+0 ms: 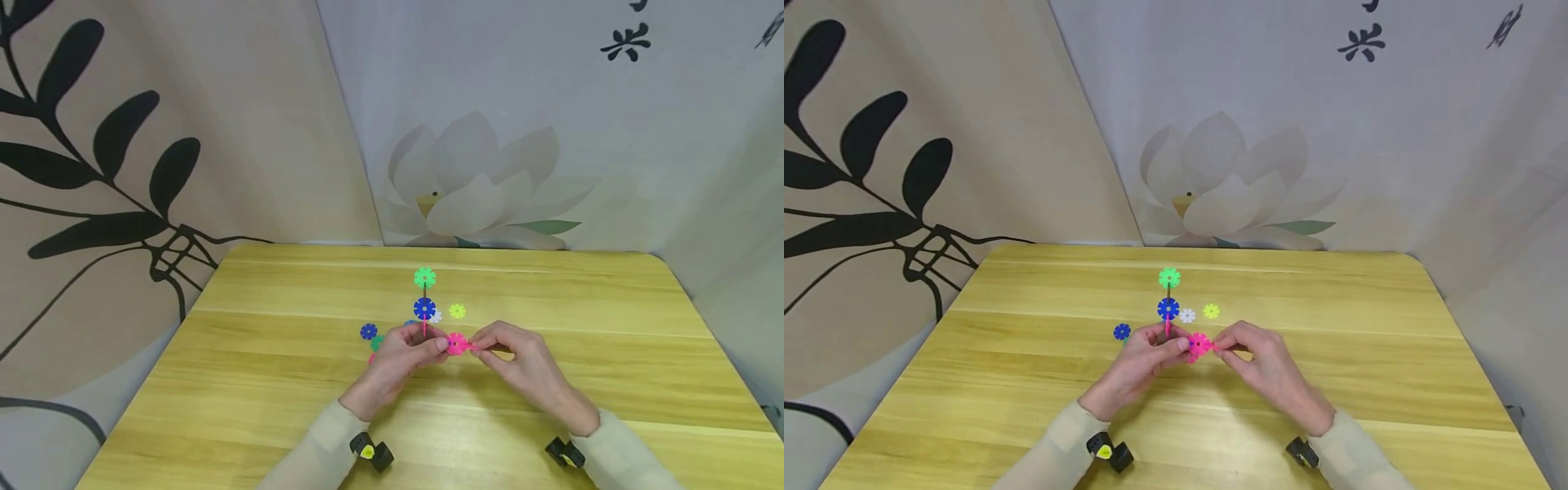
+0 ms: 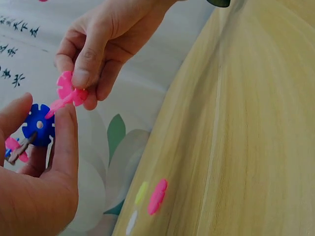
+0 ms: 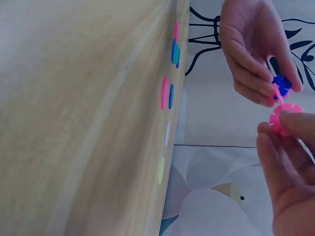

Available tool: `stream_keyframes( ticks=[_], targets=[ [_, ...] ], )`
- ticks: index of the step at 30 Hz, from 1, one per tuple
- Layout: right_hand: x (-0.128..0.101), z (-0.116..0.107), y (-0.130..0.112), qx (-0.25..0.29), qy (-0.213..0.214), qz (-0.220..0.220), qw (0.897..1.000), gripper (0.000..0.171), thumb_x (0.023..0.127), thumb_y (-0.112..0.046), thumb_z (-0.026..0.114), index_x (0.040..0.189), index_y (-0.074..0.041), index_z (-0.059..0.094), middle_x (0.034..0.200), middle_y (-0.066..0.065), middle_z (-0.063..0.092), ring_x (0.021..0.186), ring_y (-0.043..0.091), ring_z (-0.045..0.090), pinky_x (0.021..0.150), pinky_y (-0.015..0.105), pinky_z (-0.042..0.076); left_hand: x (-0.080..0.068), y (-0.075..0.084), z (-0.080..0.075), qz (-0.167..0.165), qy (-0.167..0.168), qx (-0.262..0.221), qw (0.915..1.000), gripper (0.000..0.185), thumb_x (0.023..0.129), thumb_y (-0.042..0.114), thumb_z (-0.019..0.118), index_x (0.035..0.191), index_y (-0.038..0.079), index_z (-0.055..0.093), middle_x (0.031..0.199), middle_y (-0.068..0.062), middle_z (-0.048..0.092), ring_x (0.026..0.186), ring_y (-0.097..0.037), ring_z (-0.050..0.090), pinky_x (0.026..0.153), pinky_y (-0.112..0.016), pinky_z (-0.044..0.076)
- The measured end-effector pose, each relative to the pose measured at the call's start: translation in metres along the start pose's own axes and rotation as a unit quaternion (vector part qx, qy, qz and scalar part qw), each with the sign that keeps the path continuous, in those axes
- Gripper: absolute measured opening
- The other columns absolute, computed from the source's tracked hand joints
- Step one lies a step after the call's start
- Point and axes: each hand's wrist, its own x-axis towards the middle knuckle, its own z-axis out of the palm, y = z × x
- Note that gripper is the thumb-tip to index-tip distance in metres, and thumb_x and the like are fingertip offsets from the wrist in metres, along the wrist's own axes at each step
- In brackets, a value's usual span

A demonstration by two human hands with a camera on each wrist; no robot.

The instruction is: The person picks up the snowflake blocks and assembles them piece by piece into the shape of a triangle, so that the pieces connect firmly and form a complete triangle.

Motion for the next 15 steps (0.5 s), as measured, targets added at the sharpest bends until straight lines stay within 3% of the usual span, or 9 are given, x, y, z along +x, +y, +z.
stream_keyframes(
  ticks=[5, 9, 15],
  targets=[
    [0.0009, 0.0048, 0.0026, -0.026, 0.014, -0.025, 0.999, 0.034, 0.076, 0.014, 0.083, 0.089, -0.016, 0.073, 0.102, -0.005, 0.072, 0.09, 0.014, 0.071, 0.081, 0.016, 0.057, 0.0001, -0.0004, 0.004, 0.006, -0.005, 0.002, 1.0, 0.031, 0.094, 0.01, 0.074, 0.12, 0.0, 0.062, 0.114, -0.008, 0.065, 0.1, -0.019, 0.068, 0.099, -0.04, 0.056],
    [0.0027, 0.0083, 0.003, -0.034, 0.027, -0.052, 0.998, 0.037, 0.071, 0.017, 0.085, 0.088, -0.014, 0.074, 0.101, -0.003, 0.069, 0.085, 0.013, 0.069, 0.083, 0.014, 0.054, 0.0002, -0.0025, 0.0068, 0.008, 0.016, 0.015, 0.9997, 0.029, 0.09, 0.01, 0.077, 0.115, 0.005, 0.064, 0.107, -0.006, 0.068, 0.094, -0.018, 0.065, 0.092, -0.038, 0.055],
    [0.0016, 0.0095, 0.0011, -0.01, 0.003, -0.023, 1.0, 0.038, 0.074, 0.015, 0.084, 0.1, -0.011, 0.074, 0.107, -0.001, 0.065, 0.093, 0.017, 0.07, 0.084, 0.025, 0.059, -0.0005, -0.0044, 0.0075, 0.02, 0.049, 0.031, 0.9981, 0.025, 0.085, 0.007, 0.079, 0.108, 0.007, 0.066, 0.104, -0.007, 0.07, 0.09, -0.018, 0.062, 0.088, -0.039, 0.052]
  ],
)
